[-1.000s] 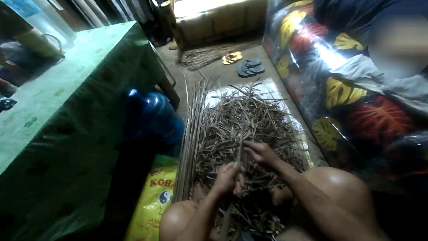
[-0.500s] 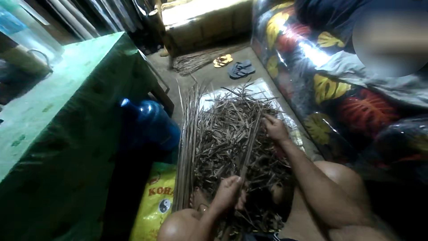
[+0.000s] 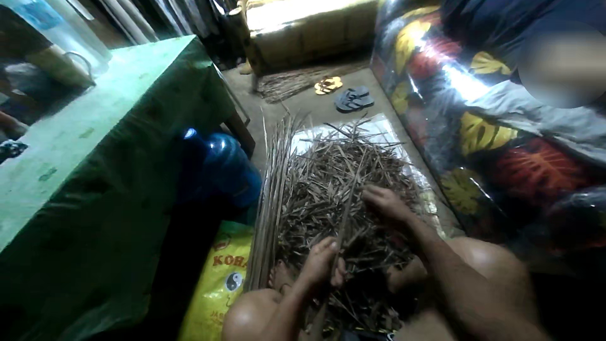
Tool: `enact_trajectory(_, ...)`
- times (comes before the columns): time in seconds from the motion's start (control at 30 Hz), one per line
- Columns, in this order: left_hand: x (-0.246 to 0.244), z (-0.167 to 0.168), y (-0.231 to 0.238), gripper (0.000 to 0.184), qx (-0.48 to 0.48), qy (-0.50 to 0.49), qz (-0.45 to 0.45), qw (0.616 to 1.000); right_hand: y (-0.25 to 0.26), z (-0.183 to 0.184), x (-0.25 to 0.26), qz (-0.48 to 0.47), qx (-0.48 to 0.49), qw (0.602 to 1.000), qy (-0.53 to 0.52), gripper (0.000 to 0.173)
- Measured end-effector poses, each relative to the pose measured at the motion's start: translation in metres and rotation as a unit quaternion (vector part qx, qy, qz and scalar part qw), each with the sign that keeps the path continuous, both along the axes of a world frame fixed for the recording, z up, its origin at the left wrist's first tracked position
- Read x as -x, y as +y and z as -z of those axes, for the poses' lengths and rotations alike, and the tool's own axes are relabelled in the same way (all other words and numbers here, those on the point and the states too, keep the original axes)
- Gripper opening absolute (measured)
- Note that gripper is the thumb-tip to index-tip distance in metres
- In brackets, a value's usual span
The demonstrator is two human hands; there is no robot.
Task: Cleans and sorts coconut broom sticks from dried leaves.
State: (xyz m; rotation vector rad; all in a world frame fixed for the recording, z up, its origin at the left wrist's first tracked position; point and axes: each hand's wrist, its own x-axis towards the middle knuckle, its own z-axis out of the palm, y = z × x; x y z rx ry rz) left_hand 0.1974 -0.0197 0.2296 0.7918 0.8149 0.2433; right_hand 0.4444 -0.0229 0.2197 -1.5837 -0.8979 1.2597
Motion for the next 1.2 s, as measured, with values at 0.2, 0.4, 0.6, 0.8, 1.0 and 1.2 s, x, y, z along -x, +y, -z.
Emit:
enact_trajectory(0.2,-0.007,0.003,0.004,0.034,0.007,-0.027,-0.018,0.999,-0.008,0.003,0.025,-0.116,-0.027,0.991,0.053,0.031)
enact_trajectory(0.4,-0.01,0.008,0.01,0.034,0.021,-0.052,-0.027,0.998,-0.012,0.01,0.029,-0.132,-0.058,0.988,0.056,0.034)
enact_trajectory(0.6,-0.008,0.008,0.008,0.034,0.058,-0.088,-0.035,0.994,-0.015,0.023,0.028,-0.141,-0.14,0.966,-0.167,0.041)
enact_trajectory(0.8,-0.006,0.01,0.004,0.033,0.065,-0.107,0.004,0.992,-0.007,0.024,0.015,-0.041,-0.142,0.958,-0.246,0.042)
enact_trajectory(1.0,-0.006,0.014,-0.002,0.033,0.086,-0.141,0.042,0.985,0.012,0.01,-0.018,0.08,-0.115,0.971,-0.196,0.037)
enact_trajectory(1.2,-0.003,0.011,-0.008,0.033,0.085,-0.146,0.071,0.983,0.029,-0.009,-0.067,0.166,-0.053,0.971,-0.167,0.039)
